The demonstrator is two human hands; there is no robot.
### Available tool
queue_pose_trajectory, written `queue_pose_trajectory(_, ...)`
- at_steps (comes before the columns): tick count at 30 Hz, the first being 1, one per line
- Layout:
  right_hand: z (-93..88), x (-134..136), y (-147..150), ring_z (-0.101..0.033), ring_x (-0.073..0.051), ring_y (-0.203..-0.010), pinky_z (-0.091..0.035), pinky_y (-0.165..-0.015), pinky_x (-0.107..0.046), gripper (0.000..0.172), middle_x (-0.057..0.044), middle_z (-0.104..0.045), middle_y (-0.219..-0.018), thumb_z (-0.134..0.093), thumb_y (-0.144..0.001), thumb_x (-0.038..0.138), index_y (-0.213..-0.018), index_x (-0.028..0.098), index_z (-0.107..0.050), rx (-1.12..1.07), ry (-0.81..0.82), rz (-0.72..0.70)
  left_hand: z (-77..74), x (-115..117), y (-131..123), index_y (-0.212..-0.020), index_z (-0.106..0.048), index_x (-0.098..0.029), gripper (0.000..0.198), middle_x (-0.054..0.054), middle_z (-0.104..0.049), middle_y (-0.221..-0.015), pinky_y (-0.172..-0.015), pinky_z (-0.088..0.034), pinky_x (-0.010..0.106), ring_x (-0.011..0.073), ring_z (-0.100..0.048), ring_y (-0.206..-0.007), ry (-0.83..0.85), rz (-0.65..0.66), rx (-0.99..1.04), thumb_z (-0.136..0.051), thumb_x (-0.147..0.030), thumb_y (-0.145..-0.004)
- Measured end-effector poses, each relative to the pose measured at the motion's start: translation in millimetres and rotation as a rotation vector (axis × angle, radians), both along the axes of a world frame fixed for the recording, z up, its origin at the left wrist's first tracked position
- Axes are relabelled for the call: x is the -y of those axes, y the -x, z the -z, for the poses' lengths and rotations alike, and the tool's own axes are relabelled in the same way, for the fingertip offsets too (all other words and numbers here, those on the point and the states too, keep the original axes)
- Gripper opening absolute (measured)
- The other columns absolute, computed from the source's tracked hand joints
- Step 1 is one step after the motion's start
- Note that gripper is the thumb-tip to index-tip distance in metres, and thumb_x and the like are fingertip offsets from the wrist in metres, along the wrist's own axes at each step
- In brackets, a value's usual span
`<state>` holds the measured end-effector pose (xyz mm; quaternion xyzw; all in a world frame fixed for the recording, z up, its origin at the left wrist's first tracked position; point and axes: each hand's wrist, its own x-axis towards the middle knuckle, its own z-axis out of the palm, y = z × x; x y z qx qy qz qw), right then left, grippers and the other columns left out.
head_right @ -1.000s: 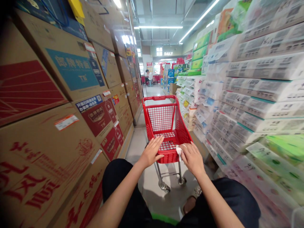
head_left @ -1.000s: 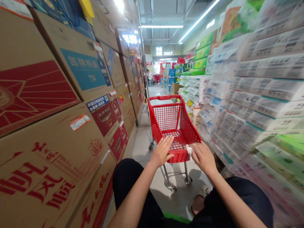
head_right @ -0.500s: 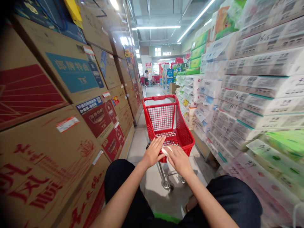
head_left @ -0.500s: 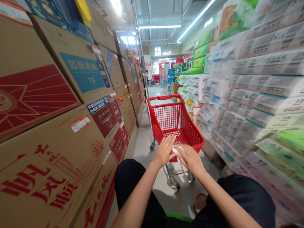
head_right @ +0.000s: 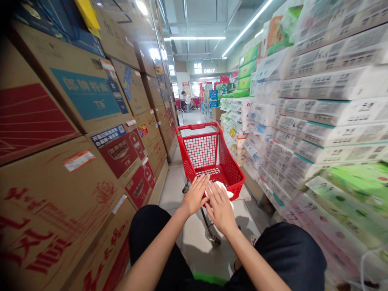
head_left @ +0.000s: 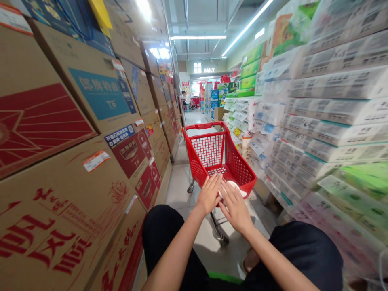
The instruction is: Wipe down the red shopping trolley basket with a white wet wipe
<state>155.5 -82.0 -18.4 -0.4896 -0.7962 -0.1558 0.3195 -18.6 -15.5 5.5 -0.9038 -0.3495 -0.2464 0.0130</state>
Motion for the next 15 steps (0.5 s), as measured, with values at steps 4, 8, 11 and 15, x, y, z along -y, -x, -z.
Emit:
queue_pose_trajectory(4,-2.9,-3,-18,-0.037,-0.025,-0.148,-0.034,-0.121,-0.054,0.069,-0.007,-0.041,-0.161,-0.049,-0.092,0.015,-0.158,0.027,-0.034,0.061,0.014,-0.082,-0.5,0,5,-0.163,-0.004,-0.020,0.090,0.010,-0.027,-0.167,-0.128,-0.020,0.051,0.0232,-0.016,-0.157,0.012,0.024,0.010,-0.059,-0.027,-0.093)
queue_pose_trajectory(8,-1.6,-14,-75,-0.043,-0.026,-0.143,-0.035,-0.119,-0.056,0.065,-0.009,-0.049,-0.155,-0.047,-0.090,0.012,-0.154,0.027,-0.041,0.021,0.008,-0.034,-0.6,-1,7,-0.163,-0.004,-0.021,0.089,0.009,-0.027,-0.167,-0.128,-0.019,0.050,0.0226,-0.016,-0.157,0.019,0.034,0.016,-0.059,-0.031,-0.094)
queue_pose_trajectory(11,0.0,-19,-104,-0.048,-0.027,-0.139,-0.037,-0.118,-0.057,0.056,-0.011,-0.057,-0.145,-0.045,-0.092,0.013,-0.146,0.025,-0.050,-0.035,0.007,0.035,-0.1,-1,7,-0.164,-0.004,-0.022,0.089,0.009,-0.027,-0.167,-0.128,-0.018,0.051,0.0233,-0.016,-0.157,0.031,0.045,0.021,-0.059,-0.031,-0.094)
queue_pose_trajectory(15,3.2,-14,-88,-0.045,-0.027,-0.141,-0.039,-0.117,-0.056,0.060,-0.012,-0.056,-0.145,-0.042,-0.090,0.007,-0.147,0.024,-0.049,-0.108,-0.006,0.055,1.7,-2,7,-0.163,-0.004,-0.021,0.091,0.010,-0.026,-0.167,-0.128,-0.017,0.051,0.0237,-0.015,-0.157,0.029,0.040,0.031,-0.061,-0.031,-0.093)
